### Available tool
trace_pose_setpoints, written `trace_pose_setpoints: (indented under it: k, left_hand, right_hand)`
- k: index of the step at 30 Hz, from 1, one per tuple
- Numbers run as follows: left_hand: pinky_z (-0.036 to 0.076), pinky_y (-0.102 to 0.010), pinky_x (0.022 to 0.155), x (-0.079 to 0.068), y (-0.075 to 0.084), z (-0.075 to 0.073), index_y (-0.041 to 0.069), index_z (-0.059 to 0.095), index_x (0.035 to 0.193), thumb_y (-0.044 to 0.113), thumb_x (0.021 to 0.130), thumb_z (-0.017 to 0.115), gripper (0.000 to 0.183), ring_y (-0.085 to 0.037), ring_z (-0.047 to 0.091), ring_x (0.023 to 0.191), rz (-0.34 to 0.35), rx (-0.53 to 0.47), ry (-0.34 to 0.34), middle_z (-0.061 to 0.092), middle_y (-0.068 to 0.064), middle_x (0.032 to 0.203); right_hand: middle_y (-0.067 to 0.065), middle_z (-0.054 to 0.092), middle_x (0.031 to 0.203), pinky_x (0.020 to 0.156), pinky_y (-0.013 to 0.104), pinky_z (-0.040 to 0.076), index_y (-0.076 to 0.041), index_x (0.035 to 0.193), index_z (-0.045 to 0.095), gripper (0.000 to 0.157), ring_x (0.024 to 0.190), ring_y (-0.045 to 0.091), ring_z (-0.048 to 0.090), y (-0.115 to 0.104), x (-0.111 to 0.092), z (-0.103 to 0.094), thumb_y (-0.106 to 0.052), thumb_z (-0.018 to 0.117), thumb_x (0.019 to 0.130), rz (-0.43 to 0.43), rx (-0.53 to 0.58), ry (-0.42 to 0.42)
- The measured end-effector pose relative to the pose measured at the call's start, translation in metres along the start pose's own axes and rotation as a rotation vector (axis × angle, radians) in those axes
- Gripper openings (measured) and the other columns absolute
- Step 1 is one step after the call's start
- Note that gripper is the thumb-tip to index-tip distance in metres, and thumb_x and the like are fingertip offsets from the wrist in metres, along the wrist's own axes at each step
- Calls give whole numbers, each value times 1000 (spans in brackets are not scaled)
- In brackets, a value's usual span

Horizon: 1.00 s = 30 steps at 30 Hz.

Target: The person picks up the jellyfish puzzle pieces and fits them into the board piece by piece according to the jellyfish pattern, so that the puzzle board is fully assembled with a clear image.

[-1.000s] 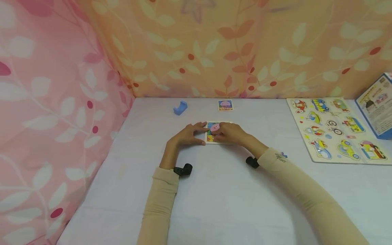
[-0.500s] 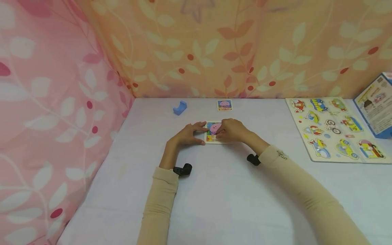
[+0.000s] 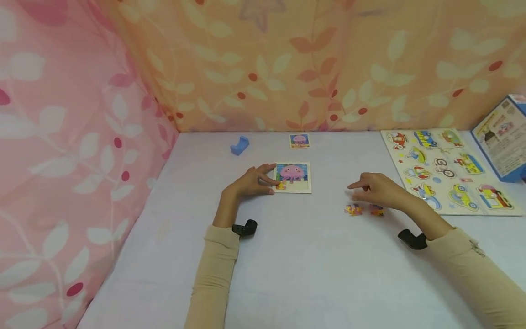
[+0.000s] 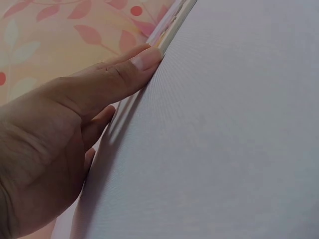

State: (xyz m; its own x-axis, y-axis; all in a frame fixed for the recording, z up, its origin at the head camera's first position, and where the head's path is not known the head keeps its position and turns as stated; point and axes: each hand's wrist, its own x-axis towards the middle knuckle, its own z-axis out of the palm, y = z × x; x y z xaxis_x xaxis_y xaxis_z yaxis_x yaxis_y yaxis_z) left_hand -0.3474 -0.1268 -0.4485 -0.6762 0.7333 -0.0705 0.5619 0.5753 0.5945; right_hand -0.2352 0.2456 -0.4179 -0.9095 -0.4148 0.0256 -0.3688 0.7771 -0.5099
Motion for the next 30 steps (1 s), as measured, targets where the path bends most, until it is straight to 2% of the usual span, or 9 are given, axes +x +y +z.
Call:
trace_pose_setpoints:
  k: [4, 8, 11, 15, 19, 24, 30]
  left_hand:
    - [-4, -48, 115, -3, 0, -6, 22, 65, 114, 30, 78, 73, 38, -21, 10, 144, -33, 4, 19, 25, 2, 152]
    - [-4, -49, 115, -5, 0, -9, 21, 66, 114, 27, 78, 73, 37, -21, 10, 144, -47, -13, 42, 26, 1, 152]
    - [-5, -49, 115, -4, 0, -7, 22, 65, 114, 28, 78, 73, 38, -21, 8, 144, -52, -18, 16, 25, 2, 152]
    - [-4, -50, 114, 1, 1, -1, 22, 65, 116, 30, 79, 72, 38, -21, 8, 144, -27, -13, -15, 24, 1, 153]
    - [-3, -53, 114, 1, 1, 2, 20, 65, 115, 29, 78, 72, 39, -24, 9, 144, 10, -16, 3, 25, -1, 152]
    - [-3, -53, 113, 0, 1, 1, 19, 65, 114, 29, 77, 73, 39, -25, 9, 144, 9, -32, 14, 25, -2, 152]
    - [-2, -54, 113, 1, 1, 4, 19, 65, 114, 29, 76, 74, 41, -24, 11, 143, -3, -47, 39, 27, -2, 151]
  right_hand:
    - [-3, 43, 68, 52, 19, 33, -7, 104, 71, 34, 62, 4, 37, 12, -13, -3, -23, 76, 74, -33, 45, -58]
    - [-4, 44, 70, 56, 18, 32, -11, 98, 69, 31, 65, 5, 39, 17, -14, 0, -24, 78, 71, -110, -9, -23]
    - [-5, 45, 72, 59, 18, 33, -12, 98, 66, 31, 66, 5, 41, 17, -15, 6, -24, 78, 72, -138, -29, -23]
    - [-7, 46, 71, 58, 18, 33, -12, 95, 64, 24, 66, 3, 41, 16, -21, 10, -21, 74, 76, -124, -45, -44]
    - [-8, 47, 69, 55, 18, 33, -13, 89, 65, 18, 63, 2, 40, 13, -18, 11, -20, 74, 75, -100, -69, -45]
    - [-6, 52, 74, 58, 20, 36, -13, 89, 66, 18, 67, 8, 44, 2, 6, 11, -20, 74, 75, -116, -90, -38]
    - [-1, 52, 75, 59, 24, 36, -10, 91, 67, 21, 70, 12, 46, -28, 61, 21, -23, 70, 76, -132, -90, -59]
